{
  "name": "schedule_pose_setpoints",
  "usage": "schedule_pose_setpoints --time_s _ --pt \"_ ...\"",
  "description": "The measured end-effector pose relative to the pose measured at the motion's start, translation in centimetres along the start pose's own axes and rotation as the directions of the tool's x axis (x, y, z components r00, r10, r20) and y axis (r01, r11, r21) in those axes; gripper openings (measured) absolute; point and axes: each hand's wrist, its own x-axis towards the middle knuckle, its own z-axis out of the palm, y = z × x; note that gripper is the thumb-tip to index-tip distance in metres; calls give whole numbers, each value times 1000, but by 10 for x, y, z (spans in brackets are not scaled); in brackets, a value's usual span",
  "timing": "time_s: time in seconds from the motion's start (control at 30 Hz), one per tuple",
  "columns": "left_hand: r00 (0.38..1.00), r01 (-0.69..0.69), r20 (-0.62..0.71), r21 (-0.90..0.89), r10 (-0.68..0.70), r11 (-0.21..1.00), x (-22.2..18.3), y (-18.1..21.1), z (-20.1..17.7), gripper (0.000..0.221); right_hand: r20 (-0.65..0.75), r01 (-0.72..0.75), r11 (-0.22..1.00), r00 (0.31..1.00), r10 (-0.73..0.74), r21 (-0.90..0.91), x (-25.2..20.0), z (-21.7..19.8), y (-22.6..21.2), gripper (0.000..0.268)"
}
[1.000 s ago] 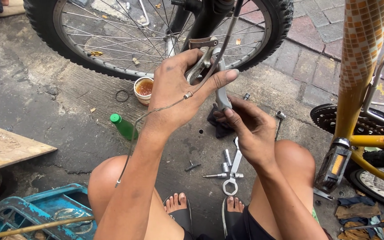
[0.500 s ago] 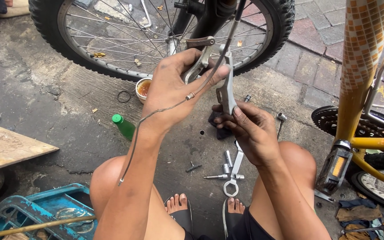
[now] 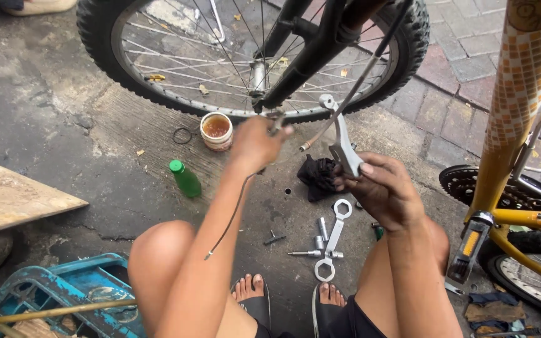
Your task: Disassembling and adjusting bicycle brake components including the brake pads and cable assembly.
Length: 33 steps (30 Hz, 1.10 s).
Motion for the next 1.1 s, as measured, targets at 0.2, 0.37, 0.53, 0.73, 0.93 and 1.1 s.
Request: schedule_pose_setpoints --time_s 0.2,0.37,0.53,0.73,0.93,1.1 --pt "953 158 244 104 -179 982 124 -105 219 38 -148 -116 993 982 117 12 9 -13 11 22" --pt "864 452 196 105 -464 886 134 -197 352 20 -306 52 992 948 -84 -112 6 13 14 27" --pt "810 476 258 235 -526 848 98 -204 365 9 -240 272 814 865 -440 -514 -2 28 10 36" --pt "850 431 258 158 -459 888 95 -180 335 13 -62 459 573 742 -667 -679 -2 33 10 37" --pt "846 387 320 180 -426 904 93 -194 341 20 -10 521 480 670 -742 -705 -3 40 11 33" --pt "876 271 414 -2 -246 963 105 -131 264 54 -33 514 445 626 -779 -733 -5 43 9 31"
